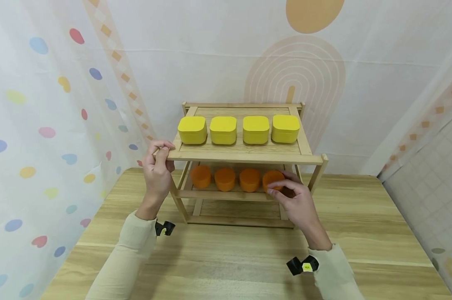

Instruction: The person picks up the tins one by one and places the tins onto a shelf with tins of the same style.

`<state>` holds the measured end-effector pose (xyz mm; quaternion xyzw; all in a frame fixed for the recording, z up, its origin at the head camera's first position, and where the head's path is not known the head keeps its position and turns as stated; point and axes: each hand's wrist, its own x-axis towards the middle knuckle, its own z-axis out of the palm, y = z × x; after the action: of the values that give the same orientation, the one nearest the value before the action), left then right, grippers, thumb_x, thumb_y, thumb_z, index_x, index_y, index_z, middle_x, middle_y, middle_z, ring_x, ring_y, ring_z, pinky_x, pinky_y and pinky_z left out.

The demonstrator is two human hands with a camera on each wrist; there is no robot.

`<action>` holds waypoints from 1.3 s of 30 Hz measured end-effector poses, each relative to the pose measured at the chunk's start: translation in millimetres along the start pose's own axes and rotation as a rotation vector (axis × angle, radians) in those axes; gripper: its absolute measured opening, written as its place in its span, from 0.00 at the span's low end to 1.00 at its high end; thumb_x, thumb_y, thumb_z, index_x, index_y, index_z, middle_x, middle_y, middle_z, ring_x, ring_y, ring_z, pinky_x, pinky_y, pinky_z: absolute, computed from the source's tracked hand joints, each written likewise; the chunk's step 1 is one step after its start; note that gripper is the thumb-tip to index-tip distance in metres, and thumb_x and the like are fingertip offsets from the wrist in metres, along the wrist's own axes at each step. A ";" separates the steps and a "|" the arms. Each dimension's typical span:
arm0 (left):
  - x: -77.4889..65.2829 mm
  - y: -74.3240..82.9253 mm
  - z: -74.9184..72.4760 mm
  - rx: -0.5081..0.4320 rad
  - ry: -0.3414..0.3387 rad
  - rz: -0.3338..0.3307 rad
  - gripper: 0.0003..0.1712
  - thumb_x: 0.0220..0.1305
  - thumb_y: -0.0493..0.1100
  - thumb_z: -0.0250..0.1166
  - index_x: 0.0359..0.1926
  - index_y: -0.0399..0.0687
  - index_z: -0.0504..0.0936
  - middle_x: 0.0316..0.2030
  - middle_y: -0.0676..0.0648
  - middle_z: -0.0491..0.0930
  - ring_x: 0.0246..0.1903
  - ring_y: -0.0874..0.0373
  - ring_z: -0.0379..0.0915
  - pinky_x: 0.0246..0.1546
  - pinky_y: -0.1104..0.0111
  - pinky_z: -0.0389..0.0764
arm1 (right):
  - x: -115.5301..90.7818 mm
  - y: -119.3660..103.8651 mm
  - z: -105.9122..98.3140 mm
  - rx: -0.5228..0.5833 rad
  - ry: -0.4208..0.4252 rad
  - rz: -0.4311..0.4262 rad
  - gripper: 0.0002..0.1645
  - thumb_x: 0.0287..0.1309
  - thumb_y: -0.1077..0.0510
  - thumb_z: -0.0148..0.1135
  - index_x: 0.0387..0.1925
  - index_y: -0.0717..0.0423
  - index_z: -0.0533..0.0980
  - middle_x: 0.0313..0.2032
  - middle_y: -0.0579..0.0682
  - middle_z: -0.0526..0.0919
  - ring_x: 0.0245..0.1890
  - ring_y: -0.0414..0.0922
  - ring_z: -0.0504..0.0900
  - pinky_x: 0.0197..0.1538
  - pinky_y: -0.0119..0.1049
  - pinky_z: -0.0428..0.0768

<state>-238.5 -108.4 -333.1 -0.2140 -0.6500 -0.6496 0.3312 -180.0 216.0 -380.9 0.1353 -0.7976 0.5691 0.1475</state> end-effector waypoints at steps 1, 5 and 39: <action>0.0 0.0 0.0 0.002 0.000 -0.001 0.14 0.74 0.38 0.46 0.39 0.30 0.75 0.08 0.55 0.58 0.08 0.63 0.50 0.10 0.72 0.55 | 0.1 0.1 0.0 -0.007 0.000 0.003 0.06 0.60 0.68 0.65 0.38 0.67 0.83 0.64 0.58 0.70 0.64 0.53 0.67 0.52 0.18 0.73; -0.4 0.0 0.1 0.007 0.003 -0.004 0.14 0.74 0.37 0.46 0.39 0.30 0.75 0.08 0.55 0.58 0.08 0.63 0.51 0.11 0.72 0.55 | 0.5 0.9 -0.2 -0.034 -0.012 0.022 0.06 0.60 0.66 0.65 0.39 0.65 0.84 0.64 0.58 0.70 0.66 0.54 0.67 0.53 0.18 0.71; 0.1 -0.6 0.4 0.027 0.014 -0.002 0.14 0.72 0.37 0.46 0.39 0.30 0.75 0.09 0.55 0.60 0.10 0.63 0.53 0.12 0.73 0.58 | 7.5 -4.0 1.6 -0.166 -0.037 0.148 0.11 0.63 0.63 0.64 0.46 0.61 0.84 0.67 0.61 0.69 0.72 0.58 0.59 0.64 0.52 0.72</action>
<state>-239.1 -108.1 -333.4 -0.2044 -0.6566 -0.6427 0.3377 -185.5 212.8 -375.0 0.0740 -0.8523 0.5078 0.1012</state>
